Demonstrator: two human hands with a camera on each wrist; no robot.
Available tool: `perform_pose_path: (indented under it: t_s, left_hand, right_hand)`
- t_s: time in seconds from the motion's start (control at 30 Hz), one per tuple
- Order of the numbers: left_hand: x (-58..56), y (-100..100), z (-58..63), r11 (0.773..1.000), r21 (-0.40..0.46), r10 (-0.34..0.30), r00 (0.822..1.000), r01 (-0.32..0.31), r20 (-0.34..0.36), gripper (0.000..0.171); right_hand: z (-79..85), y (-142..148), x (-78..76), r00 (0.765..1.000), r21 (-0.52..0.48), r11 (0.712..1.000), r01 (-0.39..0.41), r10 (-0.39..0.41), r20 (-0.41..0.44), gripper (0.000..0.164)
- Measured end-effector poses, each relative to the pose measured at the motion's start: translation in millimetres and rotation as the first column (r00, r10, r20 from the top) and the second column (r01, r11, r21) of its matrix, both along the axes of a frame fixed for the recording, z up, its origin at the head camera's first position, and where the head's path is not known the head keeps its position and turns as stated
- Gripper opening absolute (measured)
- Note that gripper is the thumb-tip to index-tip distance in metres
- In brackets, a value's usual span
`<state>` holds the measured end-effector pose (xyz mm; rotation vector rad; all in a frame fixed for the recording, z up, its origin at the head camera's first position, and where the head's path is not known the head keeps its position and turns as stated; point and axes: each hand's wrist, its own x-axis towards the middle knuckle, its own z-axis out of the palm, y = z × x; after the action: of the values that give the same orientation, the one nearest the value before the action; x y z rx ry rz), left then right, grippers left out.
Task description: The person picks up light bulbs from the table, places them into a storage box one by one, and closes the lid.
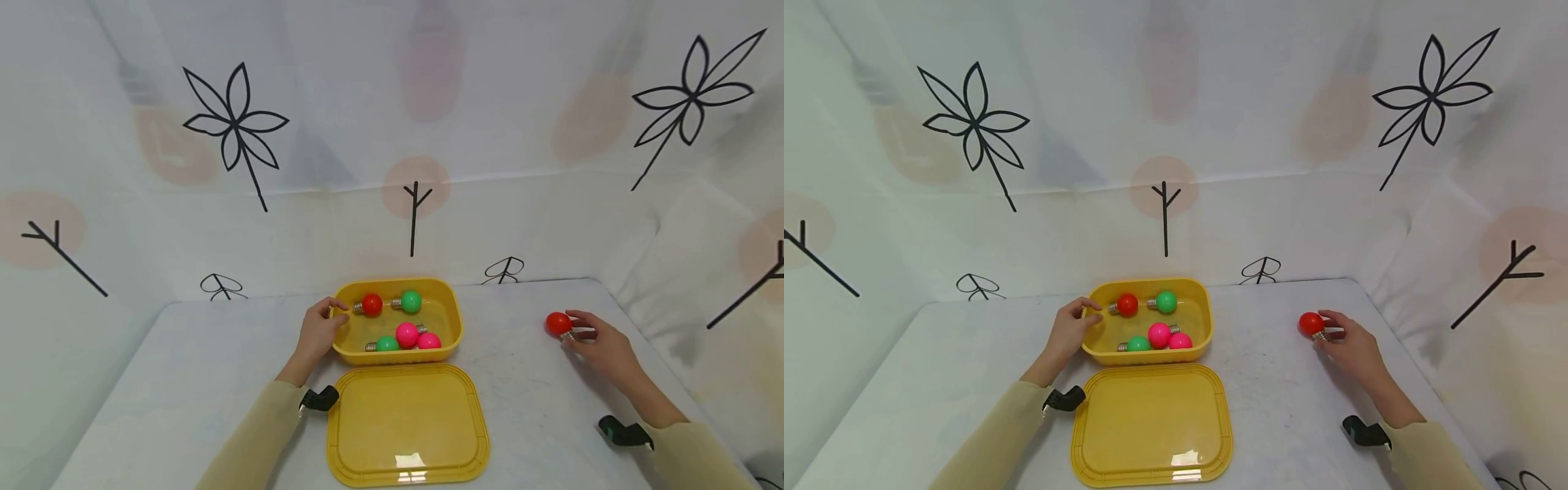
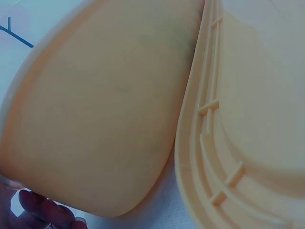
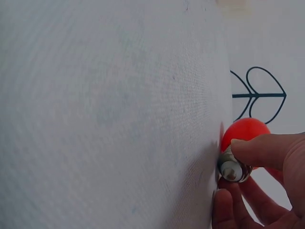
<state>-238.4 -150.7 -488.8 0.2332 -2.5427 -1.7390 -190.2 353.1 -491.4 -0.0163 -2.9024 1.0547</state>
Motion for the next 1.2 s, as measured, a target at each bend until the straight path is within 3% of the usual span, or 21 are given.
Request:
perform_pose_path:
  t_s: [0.6, 1.2]
  left_hand:
    - [-0.4, -0.5, -0.5, 1.0, -0.002, 0.002, 1.0, -0.002, -0.004, 0.012]
    - [0.5, -0.3, 0.1, 1.0, 0.014, -0.008, 1.0, 0.008, -0.001, 0.013]
  right_hand:
    - [0.4, -3.2, -2.5, 0.998, -0.012, 0.998, 0.06, -0.06, -0.006, 0.059]
    - [3.5, -7.8, 2.1, 0.999, -0.071, 0.997, 0.029, -0.031, -0.029, 0.058]
